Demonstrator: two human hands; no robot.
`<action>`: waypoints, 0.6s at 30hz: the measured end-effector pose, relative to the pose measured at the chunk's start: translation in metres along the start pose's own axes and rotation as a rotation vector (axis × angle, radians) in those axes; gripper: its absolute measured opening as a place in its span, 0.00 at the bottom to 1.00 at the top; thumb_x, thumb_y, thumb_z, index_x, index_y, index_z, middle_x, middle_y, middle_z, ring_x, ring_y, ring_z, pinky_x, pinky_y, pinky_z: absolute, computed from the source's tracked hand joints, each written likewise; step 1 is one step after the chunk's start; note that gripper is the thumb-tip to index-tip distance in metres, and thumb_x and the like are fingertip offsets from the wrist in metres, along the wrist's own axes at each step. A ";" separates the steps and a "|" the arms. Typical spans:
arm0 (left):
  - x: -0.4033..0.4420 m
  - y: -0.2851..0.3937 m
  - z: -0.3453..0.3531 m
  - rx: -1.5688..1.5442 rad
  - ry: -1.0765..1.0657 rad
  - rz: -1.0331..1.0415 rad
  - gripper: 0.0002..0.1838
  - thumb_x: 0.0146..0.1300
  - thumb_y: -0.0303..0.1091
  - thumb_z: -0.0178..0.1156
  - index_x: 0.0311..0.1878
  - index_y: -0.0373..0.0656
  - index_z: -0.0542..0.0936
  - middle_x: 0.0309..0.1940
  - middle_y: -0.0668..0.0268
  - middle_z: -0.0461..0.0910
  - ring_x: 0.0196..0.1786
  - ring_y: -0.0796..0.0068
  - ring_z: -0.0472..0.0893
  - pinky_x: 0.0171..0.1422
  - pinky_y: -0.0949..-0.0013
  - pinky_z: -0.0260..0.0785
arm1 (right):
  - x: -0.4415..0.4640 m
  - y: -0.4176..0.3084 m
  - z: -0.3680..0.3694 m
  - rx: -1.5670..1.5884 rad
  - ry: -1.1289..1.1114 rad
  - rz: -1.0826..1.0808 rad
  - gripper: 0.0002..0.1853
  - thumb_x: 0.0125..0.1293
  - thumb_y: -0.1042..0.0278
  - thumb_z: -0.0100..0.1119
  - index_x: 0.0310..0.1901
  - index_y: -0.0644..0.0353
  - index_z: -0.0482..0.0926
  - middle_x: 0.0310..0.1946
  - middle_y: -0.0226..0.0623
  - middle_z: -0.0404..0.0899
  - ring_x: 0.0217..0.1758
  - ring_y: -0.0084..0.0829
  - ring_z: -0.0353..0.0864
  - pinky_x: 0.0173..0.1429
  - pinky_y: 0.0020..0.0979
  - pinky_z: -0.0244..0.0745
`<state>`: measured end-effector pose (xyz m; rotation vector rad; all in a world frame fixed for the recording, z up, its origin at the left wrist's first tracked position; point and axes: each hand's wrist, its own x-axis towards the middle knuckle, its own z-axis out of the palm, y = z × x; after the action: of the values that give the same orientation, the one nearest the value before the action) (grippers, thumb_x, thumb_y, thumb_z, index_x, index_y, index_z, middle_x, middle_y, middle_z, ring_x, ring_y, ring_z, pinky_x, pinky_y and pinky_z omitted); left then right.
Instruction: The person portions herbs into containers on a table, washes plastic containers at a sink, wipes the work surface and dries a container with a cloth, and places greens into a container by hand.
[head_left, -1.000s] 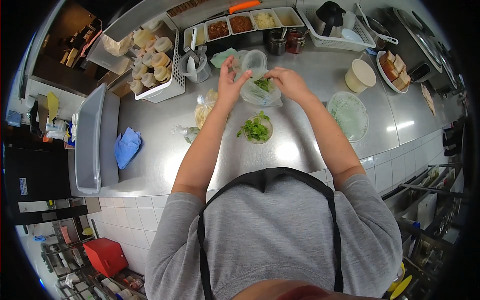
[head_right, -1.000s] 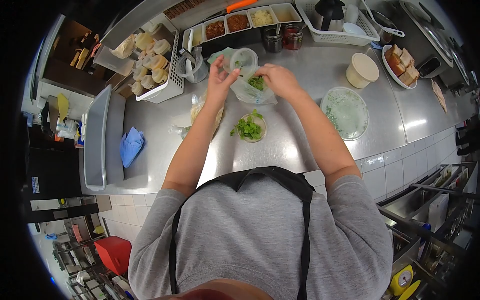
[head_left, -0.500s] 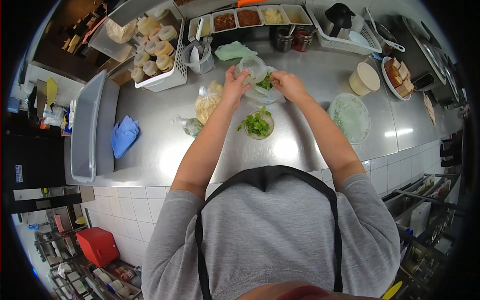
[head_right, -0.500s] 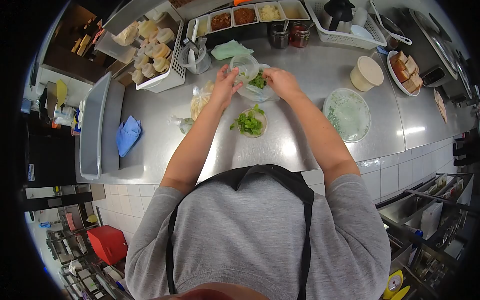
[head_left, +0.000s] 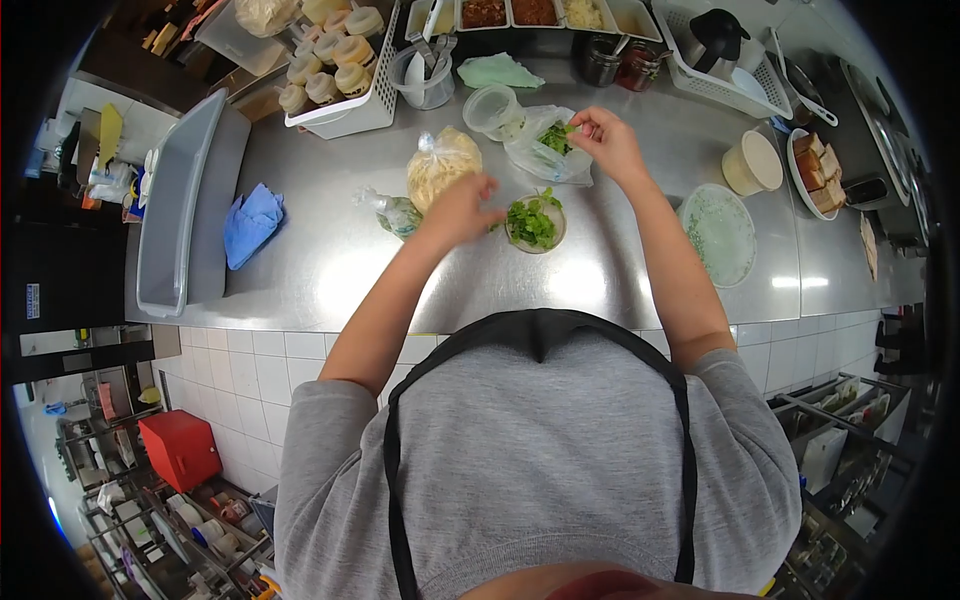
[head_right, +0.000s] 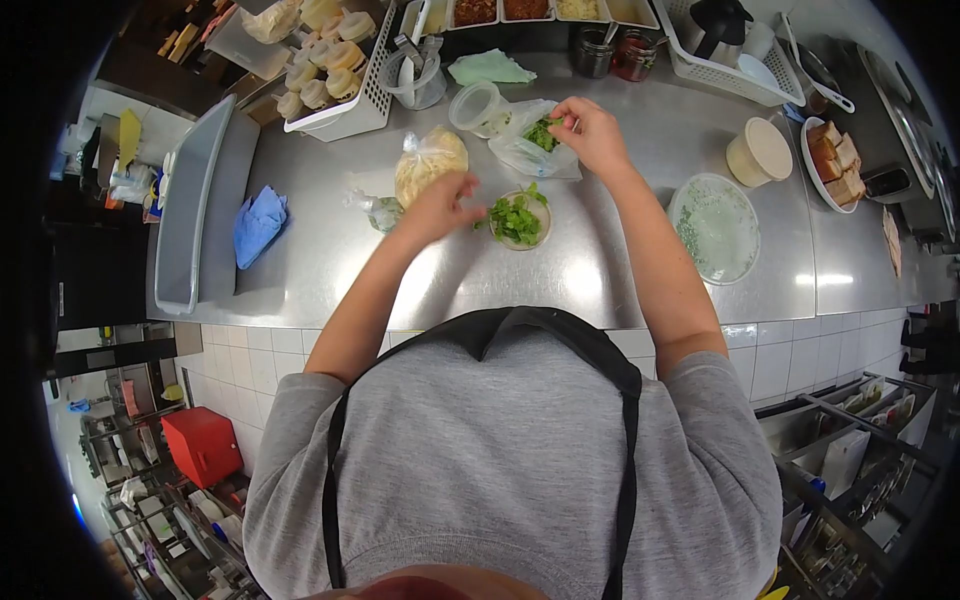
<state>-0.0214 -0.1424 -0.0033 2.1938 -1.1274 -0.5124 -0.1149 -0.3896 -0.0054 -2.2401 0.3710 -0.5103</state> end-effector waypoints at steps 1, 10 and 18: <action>-0.010 -0.006 0.008 0.045 -0.079 0.017 0.20 0.51 0.33 0.66 0.47 0.39 0.75 0.36 0.62 0.73 0.34 0.71 0.76 0.39 0.70 0.70 | 0.003 0.002 0.002 0.107 0.043 0.007 0.08 0.52 0.73 0.63 0.35 0.58 0.78 0.25 0.28 0.70 0.26 0.23 0.68 0.34 0.25 0.68; -0.008 -0.004 0.023 -0.115 0.105 0.043 0.09 0.51 0.25 0.63 0.36 0.38 0.76 0.31 0.62 0.74 0.34 0.69 0.76 0.40 0.69 0.69 | -0.001 0.001 0.001 0.123 0.050 -0.030 0.07 0.53 0.73 0.62 0.36 0.58 0.79 0.25 0.28 0.66 0.27 0.22 0.67 0.35 0.24 0.67; 0.008 0.007 0.029 -0.187 0.041 0.108 0.13 0.50 0.23 0.63 0.42 0.39 0.78 0.33 0.64 0.75 0.35 0.73 0.75 0.42 0.72 0.69 | -0.007 -0.012 -0.006 0.024 0.064 -0.091 0.09 0.54 0.75 0.60 0.38 0.58 0.79 0.36 0.32 0.72 0.37 0.27 0.76 0.46 0.28 0.71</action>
<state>-0.0381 -0.1621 -0.0206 1.9633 -1.1222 -0.5032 -0.1224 -0.3825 0.0057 -2.2291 0.2950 -0.6321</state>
